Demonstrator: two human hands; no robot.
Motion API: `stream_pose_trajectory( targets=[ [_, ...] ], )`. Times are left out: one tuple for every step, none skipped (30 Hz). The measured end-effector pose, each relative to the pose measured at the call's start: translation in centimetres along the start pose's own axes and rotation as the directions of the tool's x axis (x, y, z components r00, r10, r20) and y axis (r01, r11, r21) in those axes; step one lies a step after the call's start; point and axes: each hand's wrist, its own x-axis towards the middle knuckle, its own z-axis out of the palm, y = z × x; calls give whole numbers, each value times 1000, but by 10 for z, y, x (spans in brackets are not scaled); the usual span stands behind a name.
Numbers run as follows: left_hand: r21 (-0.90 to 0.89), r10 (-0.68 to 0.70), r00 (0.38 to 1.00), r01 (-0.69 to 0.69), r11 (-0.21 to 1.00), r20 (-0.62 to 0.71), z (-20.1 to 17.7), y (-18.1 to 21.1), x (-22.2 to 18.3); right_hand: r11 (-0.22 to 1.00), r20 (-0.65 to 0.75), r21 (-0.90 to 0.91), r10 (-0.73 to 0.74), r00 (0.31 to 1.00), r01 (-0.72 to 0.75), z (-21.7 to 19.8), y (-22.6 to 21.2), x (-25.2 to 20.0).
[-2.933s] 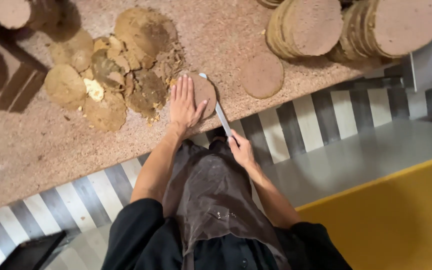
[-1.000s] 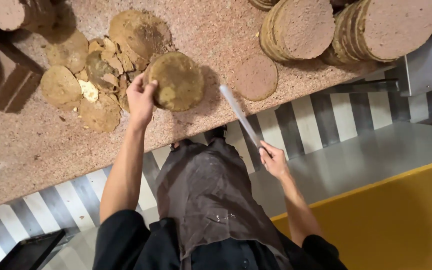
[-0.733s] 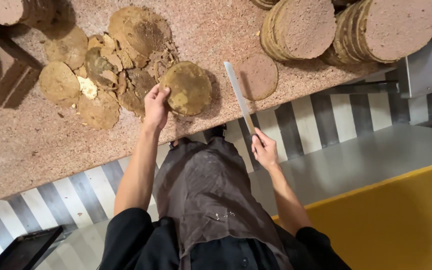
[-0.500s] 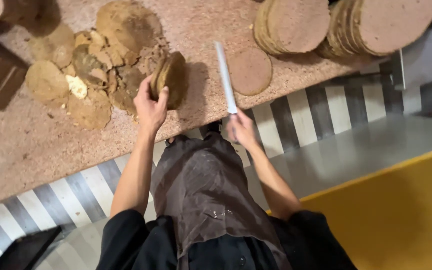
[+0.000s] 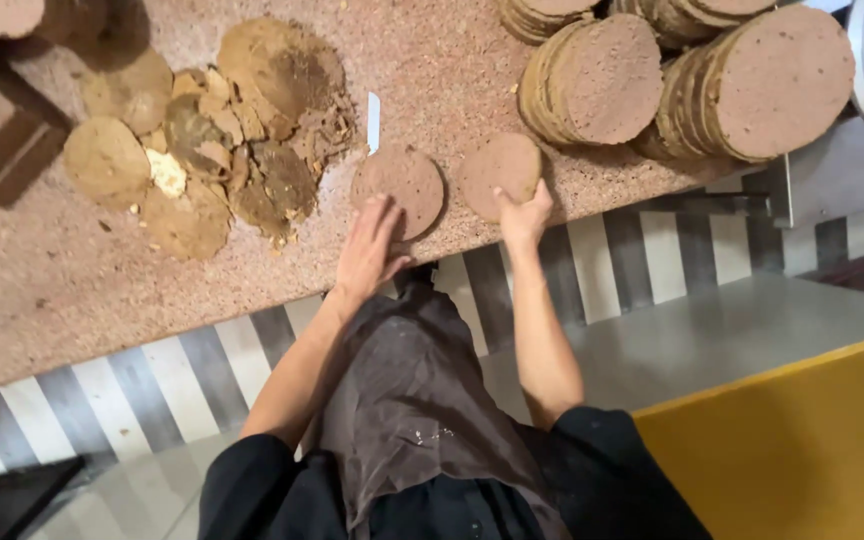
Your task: Cleaning a kitchen counter by scraping off cake scraps and collecting them into a bin.
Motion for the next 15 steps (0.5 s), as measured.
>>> stream_pose_trajectory(
  targets=[
    [1, -16, 1000, 16, 1000, -4, 7, -4, -5, 1000, 16, -5, -3, 1000, 3, 11, -10, -16],
    [-95, -161, 970, 146, 985, -182, 15, -6, -10, 982, 32, -57, -178, 984, 180, 22, -21, -32],
    [-205, -300, 893, 241, 948, -336, 21, -10, -14, 933, 48, -99, -343, 938, 346, 31, -31, -49],
    [-202, -305, 891, 248, 947, -335, 36, -25, -18, 934, 55, -96, -341, 938, 345, 46, -33, -66],
    [-531, -551, 798, 365, 765, -245, 53, -40, -15, 822, 165, -150, -527, 834, 549, 58, -37, -78],
    [-780, -729, 681, 420, 464, -66, 70, -55, -11, 665, 285, -177, -671, 684, 726, 70, -41, -89],
    [-781, -723, 687, 415, 467, -67, 70, -58, -5, 664, 278, -181, -673, 685, 726, 69, -43, -98],
    [-818, -740, 672, 410, 404, -29, 69, -61, 1, 607, 407, -234, -648, 644, 759, 69, -45, -107],
    [-851, -755, 656, 397, 343, 2, 67, -66, 10, 538, 528, -272, -609, 591, 798, 71, -49, -113],
    [-853, -750, 661, 388, 350, -7, 53, -62, 25, 533, 521, -272, -618, 588, 801, 69, -52, -111],
    [-798, -786, 605, 531, 284, 124, 43, -54, 31, 630, 564, -254, -520, 642, 734, 63, -50, -114],
    [-721, -811, 530, 660, 211, 248, 33, -45, 38, 718, 606, -243, -413, 680, 653, 56, -47, -116],
    [-721, -805, 534, 661, 208, 259, 41, -45, 33, 718, 602, -255, -406, 687, 648, 57, -31, -111],
    [-739, -767, 605, 613, 279, 212, 49, -44, 28, 804, 426, -165, -463, 777, 571, 56, -16, -106],
    [-756, -714, 682, 547, 359, 155, 55, -46, 35, 858, 219, -48, -490, 844, 511, 59, -4, -93]
  ],
)
